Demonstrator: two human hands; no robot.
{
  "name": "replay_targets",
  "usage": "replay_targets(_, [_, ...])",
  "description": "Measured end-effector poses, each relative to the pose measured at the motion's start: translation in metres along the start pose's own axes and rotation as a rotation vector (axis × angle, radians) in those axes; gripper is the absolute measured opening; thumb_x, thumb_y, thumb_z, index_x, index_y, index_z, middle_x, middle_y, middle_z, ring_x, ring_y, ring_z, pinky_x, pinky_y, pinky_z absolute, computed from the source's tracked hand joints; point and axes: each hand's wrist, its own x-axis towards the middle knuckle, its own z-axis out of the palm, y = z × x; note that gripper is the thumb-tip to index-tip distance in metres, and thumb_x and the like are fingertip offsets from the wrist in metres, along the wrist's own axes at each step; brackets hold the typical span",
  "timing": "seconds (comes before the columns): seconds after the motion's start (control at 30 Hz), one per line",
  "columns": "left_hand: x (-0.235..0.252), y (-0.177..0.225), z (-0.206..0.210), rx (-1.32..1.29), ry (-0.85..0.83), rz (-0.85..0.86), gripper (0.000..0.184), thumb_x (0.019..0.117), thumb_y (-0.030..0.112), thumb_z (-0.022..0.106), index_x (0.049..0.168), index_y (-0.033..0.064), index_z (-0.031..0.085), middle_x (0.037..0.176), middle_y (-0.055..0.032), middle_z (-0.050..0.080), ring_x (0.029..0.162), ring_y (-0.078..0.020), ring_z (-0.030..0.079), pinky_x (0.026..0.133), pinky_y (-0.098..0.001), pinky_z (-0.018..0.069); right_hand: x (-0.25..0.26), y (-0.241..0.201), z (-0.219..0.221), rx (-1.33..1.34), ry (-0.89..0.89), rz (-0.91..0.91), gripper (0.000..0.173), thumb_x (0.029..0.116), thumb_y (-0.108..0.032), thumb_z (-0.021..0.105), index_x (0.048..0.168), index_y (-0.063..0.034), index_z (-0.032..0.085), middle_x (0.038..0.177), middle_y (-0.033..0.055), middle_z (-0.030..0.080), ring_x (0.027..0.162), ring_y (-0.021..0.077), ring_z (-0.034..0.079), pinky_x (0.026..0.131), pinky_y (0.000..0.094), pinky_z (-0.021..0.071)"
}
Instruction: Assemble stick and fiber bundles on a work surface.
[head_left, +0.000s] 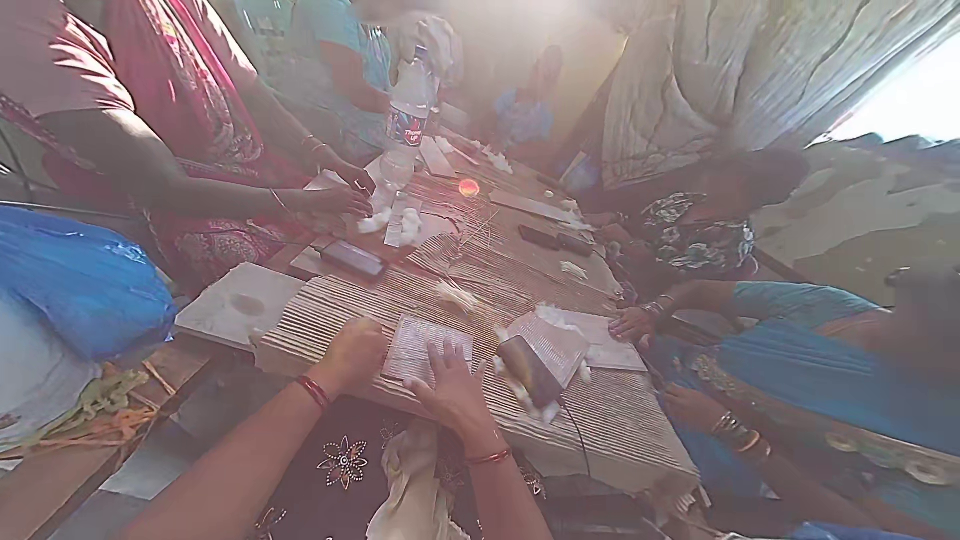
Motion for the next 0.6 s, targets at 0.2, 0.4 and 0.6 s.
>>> replay_targets(0.2, [0.006,-0.008,0.006,0.01,0.039,-0.078,0.031,0.1075,0.011,0.049,0.119,-0.0079,0.07,0.128,-0.0278,0.064,0.131,-0.0432,0.054,0.116,-0.0548,0.0347,0.05,0.009,0.006,0.0,0.009,-0.001,0.1,0.0952,-0.077,0.04,0.166,-0.0123,0.013,0.174,0.0125,0.004,0.16,0.0353,0.0,0.119,0.0736,-0.0011])
replay_targets(0.4, [0.0,-0.014,-0.002,-0.045,-0.116,0.087,0.027,0.104,0.01,0.055,0.113,-0.008,0.073,0.123,-0.0284,0.066,0.128,-0.0436,0.057,0.115,-0.0537,0.038,0.006,0.006,0.026,-0.004,0.019,-0.001,0.105,0.091,-0.081,0.043,0.167,-0.015,0.013,0.174,0.0133,0.003,0.16,0.0365,-0.003,0.118,0.0758,-0.0023])
replay_targets(0.6, [-0.001,-0.006,-0.007,0.05,-0.116,0.052,0.028,0.1044,0.01,0.053,0.115,-0.0064,0.073,0.125,-0.0269,0.066,0.129,-0.042,0.056,0.116,-0.0524,0.037,-0.001,0.0,0.006,0.026,-0.023,0.018,0.1,0.0922,-0.082,0.039,0.167,-0.0187,0.017,0.174,0.011,0.007,0.16,0.0367,0.001,0.117,0.077,-0.0019])
